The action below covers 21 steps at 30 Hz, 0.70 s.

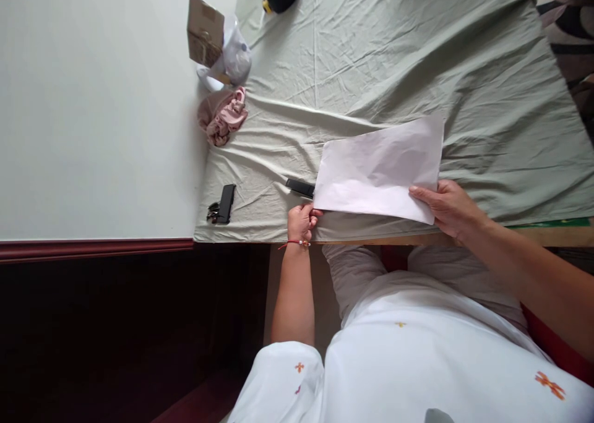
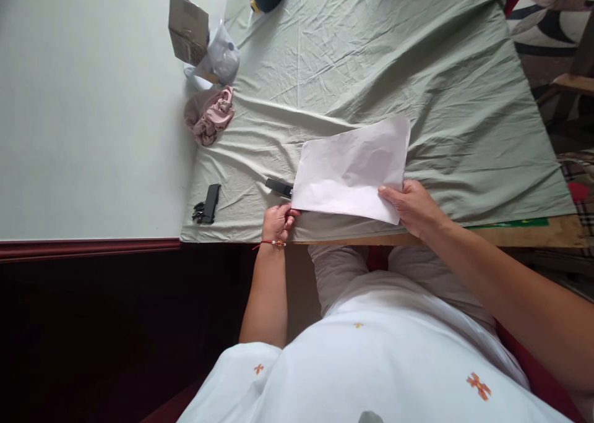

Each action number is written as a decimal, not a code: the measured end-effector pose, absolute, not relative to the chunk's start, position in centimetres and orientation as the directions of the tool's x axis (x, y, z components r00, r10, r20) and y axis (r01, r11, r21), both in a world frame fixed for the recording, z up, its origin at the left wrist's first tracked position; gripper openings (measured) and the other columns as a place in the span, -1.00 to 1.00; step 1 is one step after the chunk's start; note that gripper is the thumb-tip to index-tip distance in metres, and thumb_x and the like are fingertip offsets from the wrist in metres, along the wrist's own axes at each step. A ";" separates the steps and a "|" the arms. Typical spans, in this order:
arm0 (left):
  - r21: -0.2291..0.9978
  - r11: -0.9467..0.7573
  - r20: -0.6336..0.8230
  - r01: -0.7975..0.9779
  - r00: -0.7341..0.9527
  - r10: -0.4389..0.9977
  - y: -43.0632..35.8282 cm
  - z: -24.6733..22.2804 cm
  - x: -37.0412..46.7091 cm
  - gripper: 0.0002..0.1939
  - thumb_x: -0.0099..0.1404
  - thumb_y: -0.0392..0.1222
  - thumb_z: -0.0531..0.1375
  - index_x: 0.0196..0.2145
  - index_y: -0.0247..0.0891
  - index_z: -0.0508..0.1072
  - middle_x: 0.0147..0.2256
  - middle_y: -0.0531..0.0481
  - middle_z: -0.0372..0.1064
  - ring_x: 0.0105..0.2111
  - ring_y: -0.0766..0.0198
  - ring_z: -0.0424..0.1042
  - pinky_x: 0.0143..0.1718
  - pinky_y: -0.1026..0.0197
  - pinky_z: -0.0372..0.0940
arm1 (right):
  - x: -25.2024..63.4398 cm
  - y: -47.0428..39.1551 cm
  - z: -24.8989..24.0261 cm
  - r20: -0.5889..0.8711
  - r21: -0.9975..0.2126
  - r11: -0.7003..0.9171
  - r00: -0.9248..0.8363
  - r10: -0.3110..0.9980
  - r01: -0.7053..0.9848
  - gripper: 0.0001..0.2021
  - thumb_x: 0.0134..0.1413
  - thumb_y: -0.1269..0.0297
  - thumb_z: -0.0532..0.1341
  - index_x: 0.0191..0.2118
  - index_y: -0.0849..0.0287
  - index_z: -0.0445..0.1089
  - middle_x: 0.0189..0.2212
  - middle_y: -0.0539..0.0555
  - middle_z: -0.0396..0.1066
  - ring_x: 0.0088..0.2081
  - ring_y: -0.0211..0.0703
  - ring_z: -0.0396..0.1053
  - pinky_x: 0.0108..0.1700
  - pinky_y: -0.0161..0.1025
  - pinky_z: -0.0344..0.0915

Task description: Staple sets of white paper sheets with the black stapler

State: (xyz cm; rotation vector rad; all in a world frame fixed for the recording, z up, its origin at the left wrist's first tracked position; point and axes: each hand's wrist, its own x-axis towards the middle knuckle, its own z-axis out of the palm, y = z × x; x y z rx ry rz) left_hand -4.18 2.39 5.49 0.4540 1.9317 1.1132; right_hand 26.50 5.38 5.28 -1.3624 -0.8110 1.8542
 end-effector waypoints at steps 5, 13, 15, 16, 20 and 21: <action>0.863 0.494 -0.450 -0.107 -0.608 0.654 2.3 5.4 -3.9 -0.89 0.20 -0.27 0.17 -0.45 -0.27 0.28 -0.68 0.08 0.37 -0.80 0.52 0.07 -0.74 0.42 -0.20 | 26.4 5.2 5.1 -0.556 -0.758 -0.592 -0.205 0.806 -0.273 -0.90 -0.04 0.27 0.41 -0.40 0.11 0.50 -0.46 0.01 0.55 -0.42 -0.23 0.43 -0.43 -0.36 0.38; 0.891 0.445 -0.398 -0.092 -0.634 0.663 2.4 4.9 -3.7 -0.87 0.26 -0.25 0.17 -0.38 -0.25 0.24 -0.63 0.09 0.42 -0.80 0.53 0.08 -0.71 0.41 -0.20 | 26.5 5.2 4.8 -0.534 -0.744 -0.585 -0.239 0.811 -0.322 -0.92 0.04 0.33 0.38 -0.42 0.17 0.52 -0.43 0.07 0.57 -0.40 -0.24 0.42 -0.34 -0.38 0.38; 0.901 0.428 -0.373 -0.076 -0.641 0.671 2.3 4.7 -3.5 -0.87 0.25 -0.24 0.18 -0.36 -0.24 0.24 -0.61 0.10 0.42 -0.79 0.53 0.08 -0.69 0.40 -0.16 | 26.6 5.3 4.6 -0.540 -0.739 -0.599 -0.261 0.800 -0.308 -0.91 0.05 0.31 0.38 -0.41 0.19 0.53 -0.45 0.07 0.56 -0.41 -0.26 0.40 -0.36 -0.39 0.36; 0.908 0.415 -0.353 -0.064 -0.652 0.671 2.2 4.5 -3.4 -0.87 0.25 -0.24 0.19 -0.35 -0.24 0.25 -0.59 0.11 0.43 -0.78 0.52 0.08 -0.69 0.40 -0.13 | 26.6 5.3 4.5 -0.544 -0.738 -0.604 -0.265 0.796 -0.302 -0.91 0.05 0.31 0.38 -0.41 0.20 0.53 -0.45 0.06 0.56 -0.42 -0.26 0.39 -0.37 -0.39 0.35; 0.933 0.315 -0.079 0.172 -0.757 0.648 1.2 4.1 -3.2 -0.95 0.30 -0.27 0.15 -0.28 -0.23 0.31 -0.46 0.06 0.48 -0.64 0.45 0.27 -0.56 0.37 0.13 | 26.6 5.4 4.2 -0.542 -0.743 -0.601 -0.261 0.799 -0.296 -0.90 0.03 0.30 0.39 -0.41 0.20 0.53 -0.47 0.05 0.55 -0.43 -0.27 0.38 -0.39 -0.40 0.34; 0.910 0.287 0.051 0.299 -0.767 0.640 0.9 4.2 -3.2 -0.96 0.31 -0.27 0.14 -0.26 -0.23 0.34 -0.38 0.02 0.51 -0.54 0.41 0.38 -0.46 0.35 0.23 | 26.6 5.4 4.1 -0.537 -0.744 -0.598 -0.265 0.801 -0.299 -0.89 0.03 0.29 0.39 -0.41 0.20 0.52 -0.47 0.05 0.55 -0.42 -0.26 0.38 -0.38 -0.40 0.34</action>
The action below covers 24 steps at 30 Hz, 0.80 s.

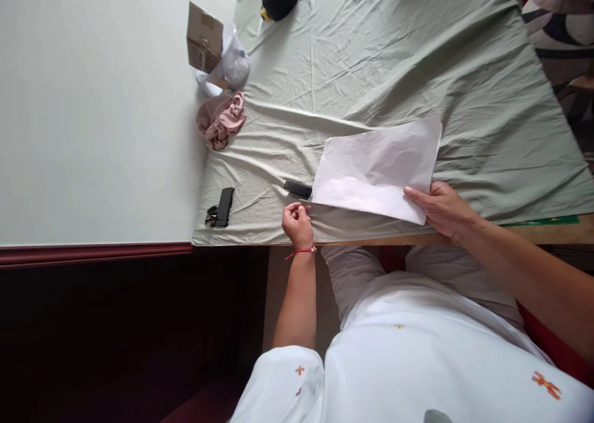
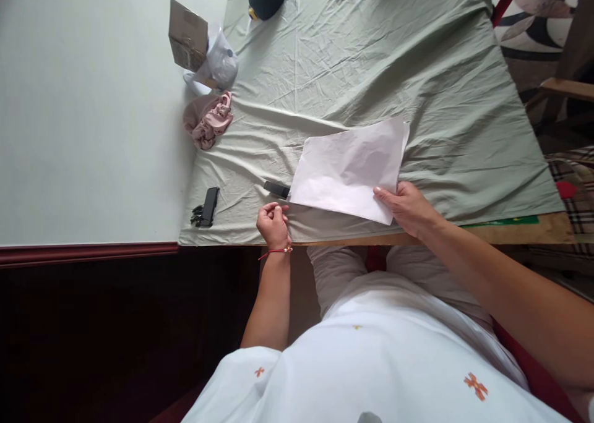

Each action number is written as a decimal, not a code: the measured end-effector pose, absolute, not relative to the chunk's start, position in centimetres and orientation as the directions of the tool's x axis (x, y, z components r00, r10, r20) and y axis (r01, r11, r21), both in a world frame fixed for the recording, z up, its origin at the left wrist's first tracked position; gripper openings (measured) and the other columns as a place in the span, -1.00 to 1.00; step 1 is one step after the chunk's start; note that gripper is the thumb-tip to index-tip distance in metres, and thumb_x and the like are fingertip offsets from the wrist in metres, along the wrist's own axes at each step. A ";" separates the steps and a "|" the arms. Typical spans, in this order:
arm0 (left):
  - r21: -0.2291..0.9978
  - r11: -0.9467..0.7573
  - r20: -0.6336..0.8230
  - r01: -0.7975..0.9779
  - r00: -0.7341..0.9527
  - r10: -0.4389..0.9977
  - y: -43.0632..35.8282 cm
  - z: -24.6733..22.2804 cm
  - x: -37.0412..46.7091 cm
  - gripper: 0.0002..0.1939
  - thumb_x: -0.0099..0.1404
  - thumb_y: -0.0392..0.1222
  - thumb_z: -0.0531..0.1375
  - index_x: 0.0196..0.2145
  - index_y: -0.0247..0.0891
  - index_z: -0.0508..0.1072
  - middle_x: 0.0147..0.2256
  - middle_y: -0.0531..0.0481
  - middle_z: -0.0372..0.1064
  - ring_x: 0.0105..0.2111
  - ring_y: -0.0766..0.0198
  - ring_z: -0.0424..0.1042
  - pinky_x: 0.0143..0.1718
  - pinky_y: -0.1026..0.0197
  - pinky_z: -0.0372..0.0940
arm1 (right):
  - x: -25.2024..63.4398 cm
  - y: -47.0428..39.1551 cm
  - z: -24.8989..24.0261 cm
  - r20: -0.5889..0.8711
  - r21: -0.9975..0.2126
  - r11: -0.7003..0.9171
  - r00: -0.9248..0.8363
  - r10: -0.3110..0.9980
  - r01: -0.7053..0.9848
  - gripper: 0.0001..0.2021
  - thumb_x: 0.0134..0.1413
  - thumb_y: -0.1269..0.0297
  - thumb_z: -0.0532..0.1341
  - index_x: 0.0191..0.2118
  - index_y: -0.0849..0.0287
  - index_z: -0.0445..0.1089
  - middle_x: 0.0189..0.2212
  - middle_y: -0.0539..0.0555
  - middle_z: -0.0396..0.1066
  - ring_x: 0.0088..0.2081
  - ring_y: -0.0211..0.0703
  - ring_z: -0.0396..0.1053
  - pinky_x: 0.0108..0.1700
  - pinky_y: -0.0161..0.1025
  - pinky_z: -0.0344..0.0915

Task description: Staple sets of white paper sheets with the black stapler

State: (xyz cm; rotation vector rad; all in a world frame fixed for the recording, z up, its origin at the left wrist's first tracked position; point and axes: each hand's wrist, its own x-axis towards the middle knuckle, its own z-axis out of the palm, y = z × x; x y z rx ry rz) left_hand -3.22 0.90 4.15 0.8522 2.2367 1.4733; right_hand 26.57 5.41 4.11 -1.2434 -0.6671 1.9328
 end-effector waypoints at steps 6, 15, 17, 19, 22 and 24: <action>0.534 0.128 0.491 0.836 -0.430 0.758 0.5 5.3 -4.3 -0.65 0.33 -0.32 0.14 0.04 -0.20 0.50 0.17 -0.19 0.44 0.26 0.09 0.33 0.26 0.05 0.26 | 26.5 5.4 4.3 -0.548 -0.746 -0.600 -0.246 0.800 -0.289 -0.89 0.04 0.30 0.40 -0.42 0.21 0.52 -0.47 0.05 0.54 -0.44 -0.27 0.37 -0.40 -0.40 0.32; 0.582 0.036 0.341 0.812 -0.284 0.896 1.7 3.6 -5.3 -0.39 0.25 -0.51 0.05 0.17 -0.14 0.51 0.25 -0.05 0.39 0.34 0.17 0.28 0.43 0.04 0.12 | 26.3 5.5 4.3 -0.538 -0.745 -0.598 -0.265 0.801 -0.295 -0.83 0.02 0.28 0.41 -0.48 0.19 0.46 -0.48 0.06 0.53 -0.43 -0.27 0.37 -0.39 -0.41 0.31; 0.598 0.032 0.338 0.801 -0.289 0.896 1.6 3.6 -5.3 -0.40 0.25 -0.50 0.05 0.16 -0.14 0.52 0.25 -0.05 0.40 0.33 0.18 0.29 0.42 0.04 0.13 | 26.2 5.6 4.1 -0.531 -0.753 -0.592 -0.266 0.804 -0.287 -0.83 0.05 0.28 0.39 -0.47 0.18 0.46 -0.47 0.05 0.53 -0.42 -0.27 0.38 -0.38 -0.41 0.32; 0.613 0.028 0.333 0.790 -0.291 0.897 1.6 3.6 -5.3 -0.41 0.26 -0.50 0.05 0.15 -0.15 0.53 0.24 -0.06 0.41 0.32 0.17 0.30 0.42 0.04 0.14 | 26.2 5.6 3.8 -0.534 -0.755 -0.592 -0.261 0.804 -0.282 -0.84 0.08 0.28 0.37 -0.46 0.19 0.47 -0.47 0.06 0.53 -0.41 -0.27 0.38 -0.37 -0.41 0.32; 0.631 0.024 0.326 0.776 -0.294 0.899 1.7 3.7 -5.4 -0.43 0.25 -0.50 0.07 0.12 -0.17 0.54 0.22 -0.09 0.43 0.31 0.15 0.32 0.42 0.01 0.13 | 26.2 5.7 3.5 -0.539 -0.756 -0.590 -0.240 0.807 -0.285 -0.84 0.09 0.26 0.37 -0.44 0.19 0.48 -0.46 0.06 0.53 -0.42 -0.26 0.38 -0.38 -0.40 0.32; 0.631 0.032 0.316 0.775 -0.294 0.902 1.7 3.8 -5.4 -0.43 0.24 -0.51 0.08 0.11 -0.17 0.55 0.22 -0.10 0.43 0.32 0.14 0.32 0.42 0.00 0.13 | 26.2 5.7 3.5 -0.539 -0.757 -0.586 -0.231 0.810 -0.289 -0.84 0.09 0.25 0.37 -0.44 0.18 0.48 -0.46 0.06 0.54 -0.41 -0.26 0.38 -0.38 -0.40 0.32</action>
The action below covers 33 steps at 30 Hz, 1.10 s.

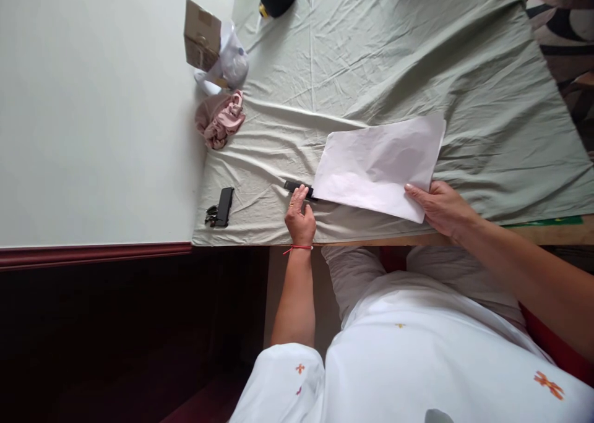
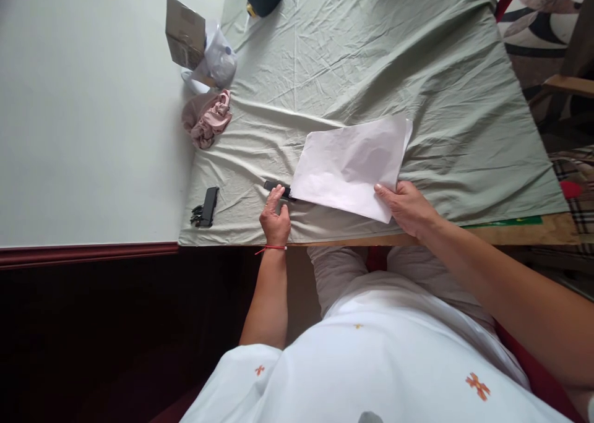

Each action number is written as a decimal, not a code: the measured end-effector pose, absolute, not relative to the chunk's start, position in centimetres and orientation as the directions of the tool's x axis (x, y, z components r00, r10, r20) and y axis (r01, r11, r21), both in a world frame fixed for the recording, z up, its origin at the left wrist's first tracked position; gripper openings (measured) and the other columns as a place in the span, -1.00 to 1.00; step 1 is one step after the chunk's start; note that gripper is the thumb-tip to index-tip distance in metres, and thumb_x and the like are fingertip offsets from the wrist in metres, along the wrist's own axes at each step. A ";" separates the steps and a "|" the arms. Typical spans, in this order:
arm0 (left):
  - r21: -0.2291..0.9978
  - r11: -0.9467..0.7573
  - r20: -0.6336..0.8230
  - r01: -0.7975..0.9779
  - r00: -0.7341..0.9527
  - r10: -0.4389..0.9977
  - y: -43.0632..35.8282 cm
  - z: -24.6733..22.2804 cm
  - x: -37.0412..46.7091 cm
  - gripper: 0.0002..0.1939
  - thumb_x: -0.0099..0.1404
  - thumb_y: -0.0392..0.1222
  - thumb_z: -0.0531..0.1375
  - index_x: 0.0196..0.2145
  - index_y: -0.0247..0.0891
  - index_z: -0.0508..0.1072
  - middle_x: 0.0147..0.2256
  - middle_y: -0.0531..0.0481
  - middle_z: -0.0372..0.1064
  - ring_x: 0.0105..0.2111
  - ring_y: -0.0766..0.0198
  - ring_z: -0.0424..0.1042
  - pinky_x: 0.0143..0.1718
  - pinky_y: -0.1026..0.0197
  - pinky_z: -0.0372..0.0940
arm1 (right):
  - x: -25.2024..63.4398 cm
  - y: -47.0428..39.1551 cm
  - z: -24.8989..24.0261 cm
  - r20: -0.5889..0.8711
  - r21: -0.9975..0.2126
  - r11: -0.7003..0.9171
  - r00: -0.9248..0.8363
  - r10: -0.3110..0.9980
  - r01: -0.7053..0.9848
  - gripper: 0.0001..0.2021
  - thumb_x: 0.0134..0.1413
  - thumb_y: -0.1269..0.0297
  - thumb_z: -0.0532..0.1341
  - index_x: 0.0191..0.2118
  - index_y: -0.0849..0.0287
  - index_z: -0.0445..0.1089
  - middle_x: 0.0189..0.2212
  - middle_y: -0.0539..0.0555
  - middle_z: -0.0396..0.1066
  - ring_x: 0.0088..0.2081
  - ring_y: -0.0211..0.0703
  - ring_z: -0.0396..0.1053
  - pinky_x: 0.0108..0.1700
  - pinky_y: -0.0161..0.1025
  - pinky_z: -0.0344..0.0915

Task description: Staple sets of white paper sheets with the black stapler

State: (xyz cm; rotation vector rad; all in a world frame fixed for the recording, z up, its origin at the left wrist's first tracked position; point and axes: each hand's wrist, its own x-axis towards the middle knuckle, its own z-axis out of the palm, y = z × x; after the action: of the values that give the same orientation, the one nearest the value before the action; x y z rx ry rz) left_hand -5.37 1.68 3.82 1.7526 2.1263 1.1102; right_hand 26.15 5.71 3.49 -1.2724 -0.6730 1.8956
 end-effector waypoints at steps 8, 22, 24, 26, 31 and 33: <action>0.603 0.027 0.319 0.797 -0.272 0.908 1.5 4.0 -5.3 -0.43 0.23 -0.53 0.09 0.10 -0.16 0.56 0.21 -0.07 0.44 0.32 0.15 0.31 0.43 -0.01 0.13 | 26.1 5.6 3.8 -0.544 -0.750 -0.599 -0.252 0.800 -0.282 -0.86 0.12 0.27 0.35 -0.42 0.19 0.50 -0.45 0.06 0.55 -0.40 -0.27 0.39 -0.37 -0.41 0.32; 0.523 0.007 0.347 0.852 -0.221 0.911 1.7 3.4 -6.0 -0.39 0.17 -0.60 0.05 0.04 -0.17 0.61 0.13 -0.03 0.52 0.26 0.17 0.39 0.38 0.03 0.23 | 26.4 5.8 3.1 -0.533 -0.759 -0.593 -0.266 0.803 -0.268 -0.75 -0.09 0.11 0.48 -0.45 0.15 0.51 -0.45 0.04 0.56 -0.43 -0.26 0.40 -0.42 -0.40 0.35; 0.517 0.020 0.325 0.856 -0.218 0.920 1.8 3.4 -6.1 -0.36 0.15 -0.61 0.06 0.04 -0.14 0.61 0.13 -0.01 0.52 0.25 0.17 0.40 0.38 0.02 0.23 | 26.5 5.8 3.2 -0.528 -0.763 -0.590 -0.272 0.805 -0.264 -0.75 -0.10 0.11 0.49 -0.45 0.15 0.51 -0.45 0.04 0.56 -0.42 -0.25 0.40 -0.41 -0.40 0.35; 0.521 0.022 0.311 0.853 -0.214 0.926 1.9 3.4 -6.2 -0.37 0.16 -0.60 0.07 0.04 -0.13 0.61 0.12 0.00 0.52 0.25 0.16 0.40 0.37 0.00 0.24 | 26.5 5.8 3.2 -0.530 -0.762 -0.593 -0.278 0.801 -0.259 -0.75 -0.10 0.11 0.49 -0.44 0.15 0.52 -0.45 0.04 0.56 -0.42 -0.25 0.39 -0.41 -0.40 0.35; 0.610 -0.031 0.304 0.792 -0.198 0.932 1.3 3.0 -6.6 -0.43 0.26 -0.47 0.11 0.18 -0.15 0.50 0.25 -0.07 0.39 0.36 0.14 0.24 0.35 0.01 0.26 | 26.5 5.5 3.7 -0.522 -0.754 -0.593 -0.290 0.802 -0.282 -0.78 -0.09 0.15 0.47 -0.46 0.14 0.49 -0.44 0.05 0.56 -0.40 -0.23 0.40 -0.39 -0.37 0.36; 0.664 -0.031 0.287 0.747 -0.217 0.933 0.6 2.7 -6.4 -0.42 0.31 -0.39 0.14 0.26 -0.13 0.41 0.34 -0.10 0.27 0.41 0.11 0.15 0.25 0.05 0.35 | 26.8 5.3 4.1 -0.534 -0.738 -0.607 -0.293 0.793 -0.297 -0.78 -0.10 0.18 0.47 -0.45 0.14 0.46 -0.43 0.06 0.56 -0.39 -0.22 0.41 -0.38 -0.35 0.38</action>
State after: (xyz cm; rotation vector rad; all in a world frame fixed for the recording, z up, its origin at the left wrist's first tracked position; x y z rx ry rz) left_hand -6.42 0.61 2.70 1.7873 1.9968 1.0880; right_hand 26.79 5.31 4.10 -1.2246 -0.6742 1.9615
